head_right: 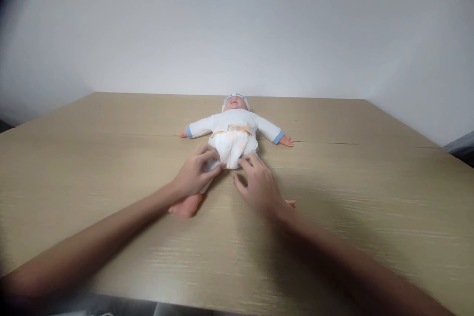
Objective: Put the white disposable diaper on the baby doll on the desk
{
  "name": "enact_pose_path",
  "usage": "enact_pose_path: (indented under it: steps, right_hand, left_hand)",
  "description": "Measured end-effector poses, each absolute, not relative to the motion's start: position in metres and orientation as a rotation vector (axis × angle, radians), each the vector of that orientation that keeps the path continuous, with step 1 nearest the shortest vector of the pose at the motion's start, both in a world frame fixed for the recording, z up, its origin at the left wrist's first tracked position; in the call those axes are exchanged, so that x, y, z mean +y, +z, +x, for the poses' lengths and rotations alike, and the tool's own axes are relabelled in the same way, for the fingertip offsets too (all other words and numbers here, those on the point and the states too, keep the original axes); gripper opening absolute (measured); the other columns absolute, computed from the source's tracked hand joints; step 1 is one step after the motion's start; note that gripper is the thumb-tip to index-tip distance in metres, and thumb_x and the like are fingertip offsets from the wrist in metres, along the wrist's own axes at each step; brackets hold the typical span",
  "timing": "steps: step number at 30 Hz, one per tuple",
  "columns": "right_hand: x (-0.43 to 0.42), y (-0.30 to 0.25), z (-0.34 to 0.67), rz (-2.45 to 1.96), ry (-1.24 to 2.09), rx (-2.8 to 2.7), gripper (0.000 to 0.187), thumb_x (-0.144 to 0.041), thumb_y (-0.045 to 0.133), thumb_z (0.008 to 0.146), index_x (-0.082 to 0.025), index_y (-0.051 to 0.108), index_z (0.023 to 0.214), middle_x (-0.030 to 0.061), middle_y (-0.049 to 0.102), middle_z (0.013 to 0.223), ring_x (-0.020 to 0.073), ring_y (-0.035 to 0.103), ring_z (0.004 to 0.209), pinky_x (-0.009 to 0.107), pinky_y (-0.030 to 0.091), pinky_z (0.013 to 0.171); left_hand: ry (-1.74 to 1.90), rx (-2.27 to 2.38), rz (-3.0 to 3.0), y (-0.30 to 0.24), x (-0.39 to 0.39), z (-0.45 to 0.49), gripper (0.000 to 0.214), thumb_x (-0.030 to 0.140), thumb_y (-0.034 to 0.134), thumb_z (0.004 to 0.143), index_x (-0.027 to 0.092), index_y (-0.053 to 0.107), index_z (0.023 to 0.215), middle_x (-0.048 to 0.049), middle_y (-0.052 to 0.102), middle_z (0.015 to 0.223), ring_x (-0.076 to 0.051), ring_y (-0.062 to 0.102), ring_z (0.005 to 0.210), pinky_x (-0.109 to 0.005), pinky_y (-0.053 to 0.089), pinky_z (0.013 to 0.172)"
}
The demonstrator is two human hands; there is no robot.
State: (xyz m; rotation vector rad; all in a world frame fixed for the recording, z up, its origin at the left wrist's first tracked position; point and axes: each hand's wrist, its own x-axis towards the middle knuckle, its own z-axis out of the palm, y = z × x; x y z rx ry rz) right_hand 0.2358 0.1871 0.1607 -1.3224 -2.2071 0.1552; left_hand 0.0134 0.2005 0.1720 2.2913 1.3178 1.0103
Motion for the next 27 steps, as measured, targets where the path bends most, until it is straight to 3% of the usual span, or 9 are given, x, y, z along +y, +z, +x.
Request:
enact_pose_path:
  steps: [4, 8, 14, 19, 22, 27]
  right_hand:
    - [0.185, 0.166, 0.233, -1.278, 0.235, -2.177, 0.018, -0.031, 0.061, 0.096, -0.023, 0.065, 0.112, 0.0094, 0.065, 0.128, 0.0227, 0.064, 0.086, 0.035, 0.046, 0.072]
    - [0.184, 0.171, 0.23, -1.271, 0.283, -2.175, 0.015, -0.032, 0.062, 0.094, -0.022, 0.062, 0.105, 0.0087, 0.069, 0.111, 0.024, 0.063, 0.086, 0.035, 0.044, 0.072]
    - [0.19, 0.173, 0.226, -1.365, 0.383, -2.079, 0.018, -0.038, 0.065, 0.09, -0.023, 0.06, 0.098, 0.0035, 0.068, 0.087, 0.0217, 0.061, 0.074, 0.032, 0.039, 0.066]
    - [0.192, 0.169, 0.224, -1.418, 0.426, -1.985, 0.022, -0.041, 0.065, 0.089, -0.024, 0.059, 0.101, -0.0002, 0.064, 0.077, 0.0202, 0.06, 0.068, 0.031, 0.039, 0.064]
    - [0.193, 0.167, 0.225, -1.441, 0.499, -1.913, 0.027, -0.043, 0.066, 0.088, -0.025, 0.057, 0.105, -0.0035, 0.06, 0.069, 0.0185, 0.056, 0.06, 0.031, 0.038, 0.06]
    - [0.199, 0.168, 0.235, -1.383, 0.549, -1.789, 0.037, -0.047, 0.069, 0.086, -0.025, 0.053, 0.11, 0.0032, 0.075, 0.095, 0.0157, 0.056, 0.056, 0.031, 0.043, 0.06]
  left_hand:
    - [1.067, 1.263, 2.256, 0.171, 0.201, 0.012, 0.01, 0.032, 0.064, 0.097, 0.022, 0.066, 0.098, -0.0087, 0.061, 0.125, -0.027, 0.057, 0.119, -0.039, 0.043, 0.104]
    - [1.071, 1.264, 2.251, 0.172, 0.201, 0.012, 0.009, 0.031, 0.063, 0.096, 0.022, 0.064, 0.096, -0.0085, 0.064, 0.128, -0.029, 0.056, 0.119, -0.041, 0.042, 0.105]
    - [1.021, 1.221, 2.234, 0.175, 0.203, 0.013, 0.01, 0.032, 0.063, 0.095, 0.023, 0.06, 0.092, -0.005, 0.069, 0.106, -0.027, 0.055, 0.106, -0.038, 0.041, 0.096]
    - [0.982, 1.282, 2.197, 0.173, 0.207, 0.013, 0.013, 0.033, 0.066, 0.091, 0.022, 0.059, 0.092, -0.0024, 0.059, 0.086, -0.026, 0.052, 0.096, -0.036, 0.041, 0.086]
    - [1.022, 1.308, 2.125, 0.169, 0.21, 0.014, 0.02, 0.037, 0.069, 0.088, 0.022, 0.057, 0.093, -0.0015, 0.054, 0.086, -0.024, 0.052, 0.092, -0.035, 0.041, 0.084]
    - [1.14, 1.132, 1.728, 0.16, 0.216, 0.01, 0.038, 0.043, 0.076, 0.084, 0.023, 0.046, 0.097, 0.0007, 0.055, 0.091, -0.018, 0.052, 0.085, -0.03, 0.042, 0.078]
